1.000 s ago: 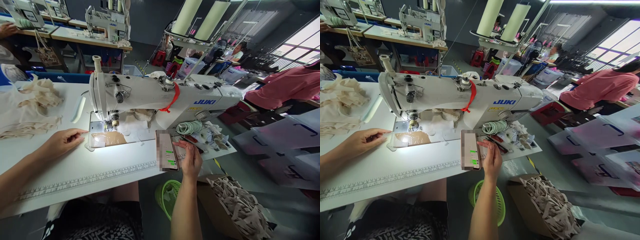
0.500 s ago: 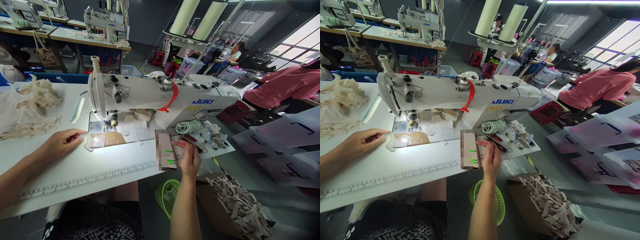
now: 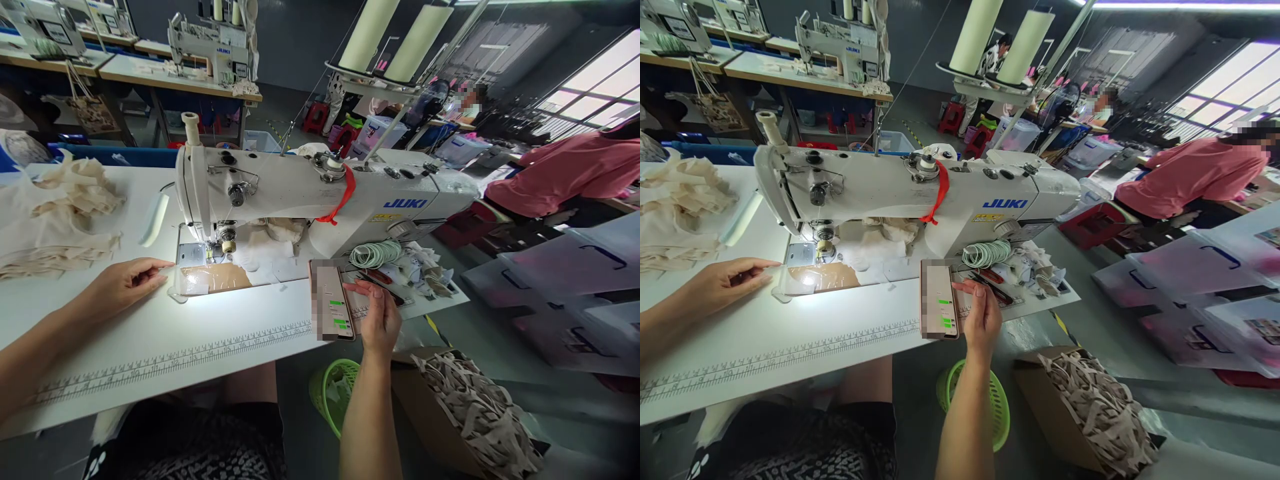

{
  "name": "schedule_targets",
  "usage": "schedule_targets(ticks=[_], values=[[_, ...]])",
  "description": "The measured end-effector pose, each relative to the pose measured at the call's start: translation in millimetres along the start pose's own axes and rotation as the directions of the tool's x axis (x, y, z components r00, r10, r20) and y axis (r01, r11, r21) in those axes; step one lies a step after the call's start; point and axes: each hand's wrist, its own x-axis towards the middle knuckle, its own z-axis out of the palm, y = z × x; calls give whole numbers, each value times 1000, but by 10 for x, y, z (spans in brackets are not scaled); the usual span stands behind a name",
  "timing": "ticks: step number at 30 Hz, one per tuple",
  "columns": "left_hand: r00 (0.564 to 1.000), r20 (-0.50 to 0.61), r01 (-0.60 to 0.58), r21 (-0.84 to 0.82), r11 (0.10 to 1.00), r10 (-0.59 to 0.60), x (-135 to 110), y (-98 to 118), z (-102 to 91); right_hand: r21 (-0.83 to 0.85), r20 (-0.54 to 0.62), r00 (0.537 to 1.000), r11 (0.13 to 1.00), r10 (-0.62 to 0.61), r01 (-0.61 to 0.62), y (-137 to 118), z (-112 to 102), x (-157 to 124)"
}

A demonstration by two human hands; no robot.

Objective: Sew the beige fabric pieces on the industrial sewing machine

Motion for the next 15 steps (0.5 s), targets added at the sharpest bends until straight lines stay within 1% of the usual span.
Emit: schedule_targets(ticks=[5,10,15], values=[[1000,-18,-16,-4,1000,16,-2,-16,16,1,1,1000,1000,5,-5,7,6,-7],[999,19,25,6,1000,-26,7,40,-6,12,12,1000,1000,19,-19,34,-4,-11],[999,16,29,2,1000,-29,7,70,-21,35,13,1000,999,7,-8,60,-12,-12]])
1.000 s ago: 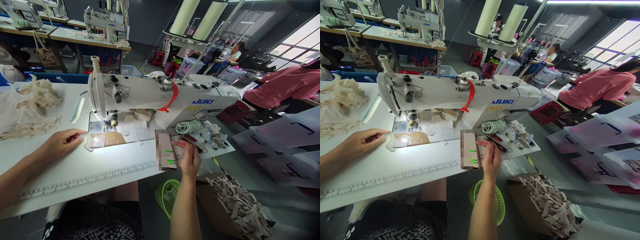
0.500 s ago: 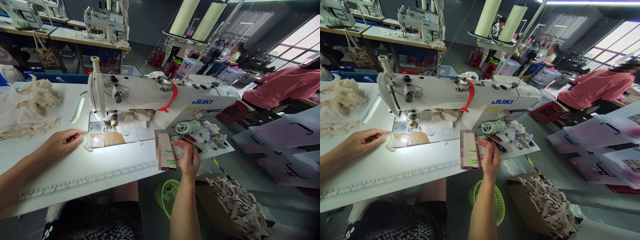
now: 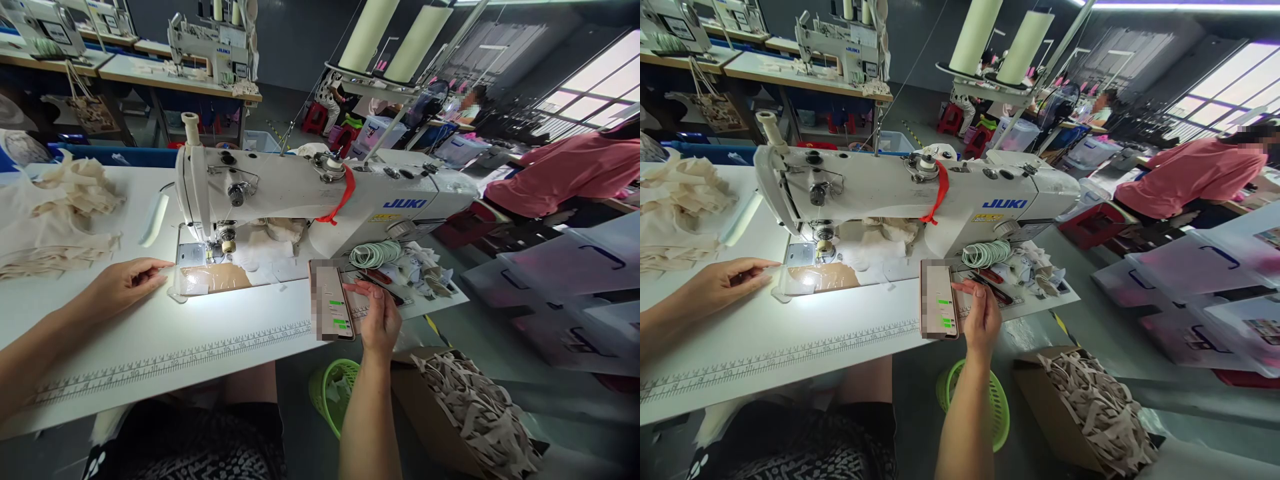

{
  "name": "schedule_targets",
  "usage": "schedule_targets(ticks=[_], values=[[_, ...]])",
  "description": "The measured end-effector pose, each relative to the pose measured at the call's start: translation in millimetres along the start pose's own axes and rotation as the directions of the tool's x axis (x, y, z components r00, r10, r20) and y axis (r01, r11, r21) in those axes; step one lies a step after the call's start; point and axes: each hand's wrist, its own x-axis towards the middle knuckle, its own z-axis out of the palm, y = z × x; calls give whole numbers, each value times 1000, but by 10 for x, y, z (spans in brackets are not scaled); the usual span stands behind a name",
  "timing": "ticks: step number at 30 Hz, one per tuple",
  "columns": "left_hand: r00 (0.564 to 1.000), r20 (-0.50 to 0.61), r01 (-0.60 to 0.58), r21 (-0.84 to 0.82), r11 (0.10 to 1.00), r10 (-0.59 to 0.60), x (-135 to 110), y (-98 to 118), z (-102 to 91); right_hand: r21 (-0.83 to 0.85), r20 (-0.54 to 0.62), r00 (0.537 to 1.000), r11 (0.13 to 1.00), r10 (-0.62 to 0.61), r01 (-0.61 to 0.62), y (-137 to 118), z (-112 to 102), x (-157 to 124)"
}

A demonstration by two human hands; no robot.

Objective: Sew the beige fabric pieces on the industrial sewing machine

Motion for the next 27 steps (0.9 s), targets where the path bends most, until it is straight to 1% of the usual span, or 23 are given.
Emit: schedule_targets(ticks=[4,8,13,18,23,27], values=[[1000,3,4,-4,1000,-4,-1,8,-3,-9,1,1000,1000,2,-2,12,-3,-2],[1000,9,6,-4,1000,-6,-5,-34,15,-8,2,1000,1000,3,-3,6,0,-4],[998,-2,-59,-10,998,59,7,-117,25,3,1,1000,1000,2,-2,-3,1,-8],[993,-1,-116,-20,993,116,23,-147,15,-2,-2,1000,1000,-4,4,-8,4,-7],[997,3,-81,-29,996,81,16,-167,29,-9,5,1000,1000,6,-6,-23,2,-4],[998,48,-47,-21,999,48,11,-226,42,-3,2,1000,1000,16,-16,-25,5,-8]])
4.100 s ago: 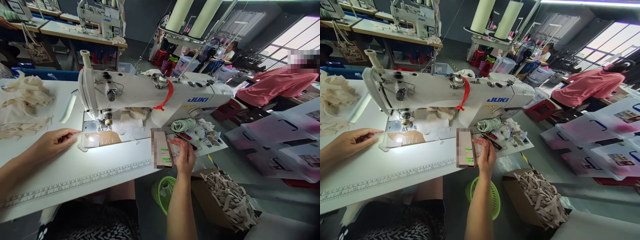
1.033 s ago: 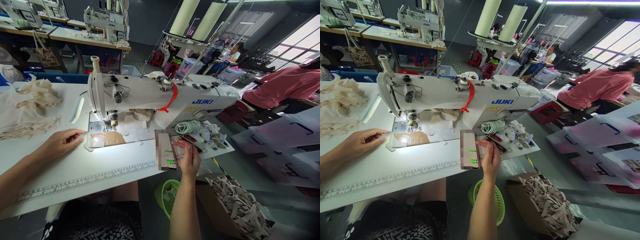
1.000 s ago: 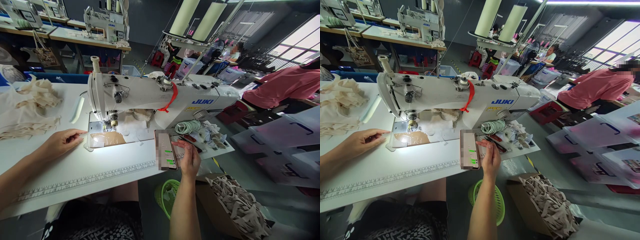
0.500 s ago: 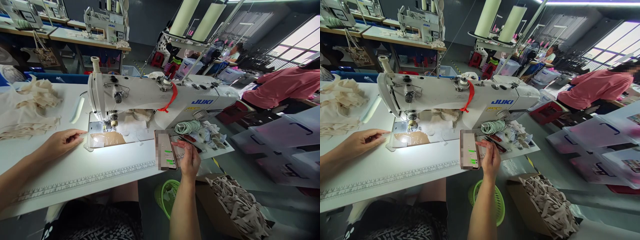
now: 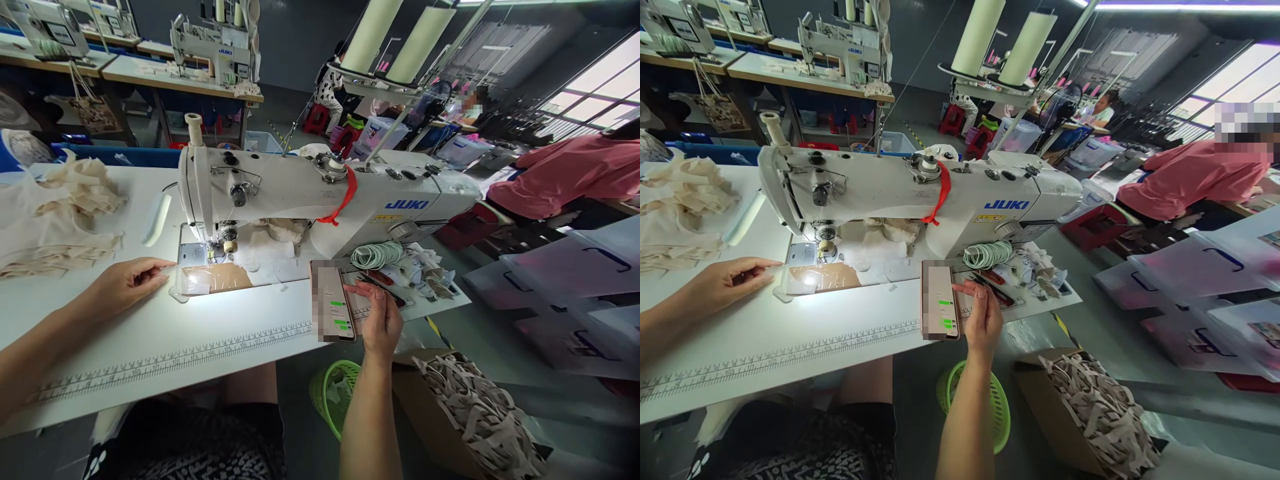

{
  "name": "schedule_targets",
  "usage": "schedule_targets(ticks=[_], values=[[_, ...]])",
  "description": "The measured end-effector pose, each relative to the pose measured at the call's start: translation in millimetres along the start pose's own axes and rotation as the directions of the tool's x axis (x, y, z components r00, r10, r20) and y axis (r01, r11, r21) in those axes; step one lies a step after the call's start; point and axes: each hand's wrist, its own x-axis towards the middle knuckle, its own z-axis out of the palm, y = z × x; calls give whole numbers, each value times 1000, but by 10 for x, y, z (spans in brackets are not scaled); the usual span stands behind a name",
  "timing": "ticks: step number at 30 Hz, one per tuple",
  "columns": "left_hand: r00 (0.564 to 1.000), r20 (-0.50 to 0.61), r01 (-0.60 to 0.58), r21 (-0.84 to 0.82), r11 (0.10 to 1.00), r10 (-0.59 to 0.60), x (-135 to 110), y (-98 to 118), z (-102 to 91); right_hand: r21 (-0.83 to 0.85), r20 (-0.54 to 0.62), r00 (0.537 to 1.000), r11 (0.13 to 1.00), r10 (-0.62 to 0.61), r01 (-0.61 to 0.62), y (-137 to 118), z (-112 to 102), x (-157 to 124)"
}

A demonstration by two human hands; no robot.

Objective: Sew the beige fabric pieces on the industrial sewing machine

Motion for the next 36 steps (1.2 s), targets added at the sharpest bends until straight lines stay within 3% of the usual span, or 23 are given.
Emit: schedule_targets(ticks=[13,18,28,36], values=[[996,-75,-49,-11,999,48,11,92,-6,9,-3,1000,1000,2,-2,16,5,1],[996,-54,-64,2,998,65,15,93,-23,12,-2,1000,1000,-17,17,10,1,0],[999,-44,2,25,1000,-1,15,82,-12,6,-6,1000,1000,-18,18,18,10,10],[994,-89,-66,13,998,67,17,142,-19,-2,10,1000,1000,-3,3,12,11,12]])
